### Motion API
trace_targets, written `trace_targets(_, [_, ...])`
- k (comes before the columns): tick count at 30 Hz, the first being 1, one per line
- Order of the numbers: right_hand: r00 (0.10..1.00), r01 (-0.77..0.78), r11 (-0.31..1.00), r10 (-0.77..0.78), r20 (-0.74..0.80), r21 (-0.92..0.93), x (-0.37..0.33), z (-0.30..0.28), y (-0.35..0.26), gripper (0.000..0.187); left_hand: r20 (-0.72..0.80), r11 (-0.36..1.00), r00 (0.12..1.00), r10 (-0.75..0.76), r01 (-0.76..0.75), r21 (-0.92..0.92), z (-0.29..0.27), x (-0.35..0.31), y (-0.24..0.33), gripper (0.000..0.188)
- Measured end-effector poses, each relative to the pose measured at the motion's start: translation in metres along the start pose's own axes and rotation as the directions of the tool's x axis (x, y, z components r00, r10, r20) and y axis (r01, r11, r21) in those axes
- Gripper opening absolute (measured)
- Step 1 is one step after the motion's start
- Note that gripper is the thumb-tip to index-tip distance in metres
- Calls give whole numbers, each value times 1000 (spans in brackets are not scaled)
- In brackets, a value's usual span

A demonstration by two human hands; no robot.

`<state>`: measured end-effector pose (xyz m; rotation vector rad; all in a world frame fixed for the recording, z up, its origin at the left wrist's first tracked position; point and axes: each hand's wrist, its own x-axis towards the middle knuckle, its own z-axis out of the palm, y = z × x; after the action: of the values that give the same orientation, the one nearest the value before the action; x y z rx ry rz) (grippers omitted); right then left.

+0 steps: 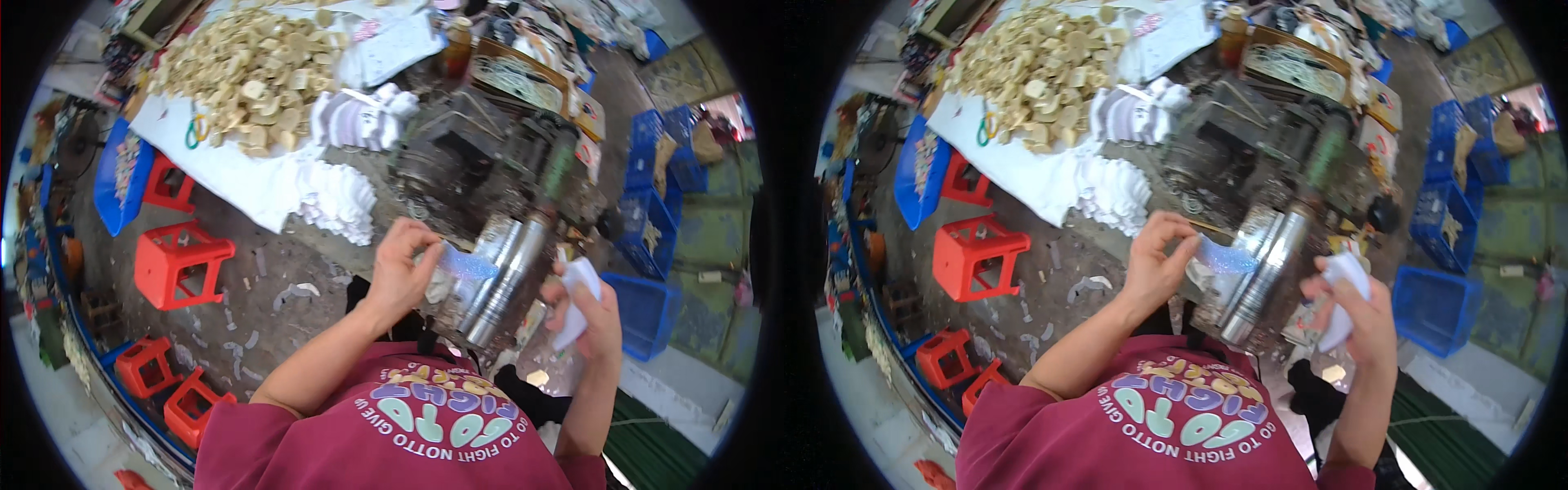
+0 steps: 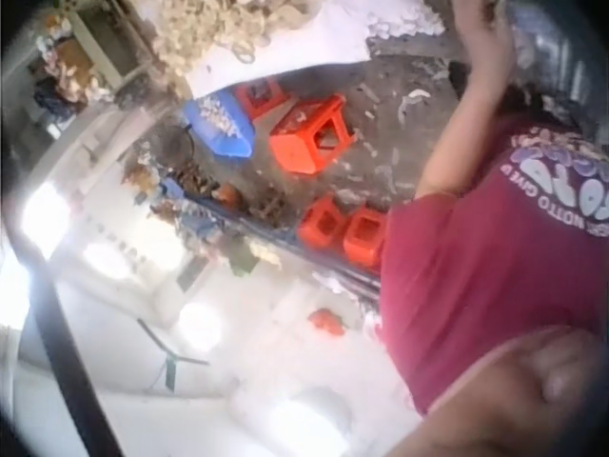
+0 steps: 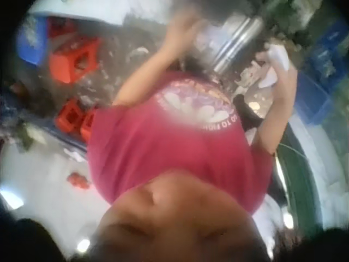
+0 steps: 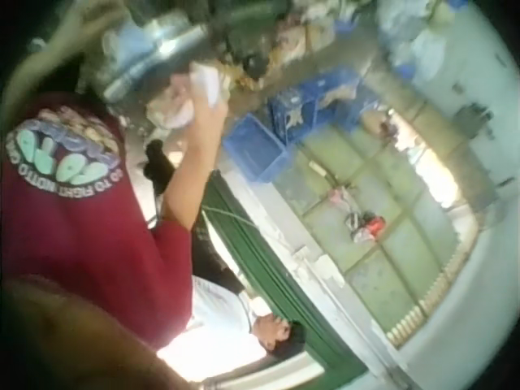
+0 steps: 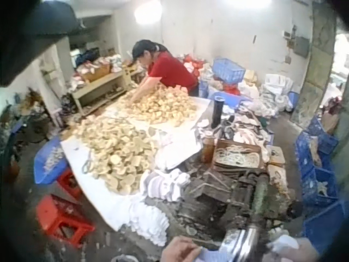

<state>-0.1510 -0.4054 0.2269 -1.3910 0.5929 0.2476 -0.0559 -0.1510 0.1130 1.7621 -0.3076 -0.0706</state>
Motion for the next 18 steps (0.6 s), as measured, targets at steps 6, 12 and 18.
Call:
trace_targets(6, [994,-38,928,-4,111,370,-14,-7,13,62,-359,755,891,279,27,656,-156,65,-96,7])
trace_targets(12, [970,-62,889,-53,236,454,-6,15,9,78,-30,418,991,132,-29,908,-200,59,-192,16])
trace_targets(18, [948,-21,865,-142,285,502,-10,39,-4,68,-270,519,874,404,25,854,-116,30,-121,30])
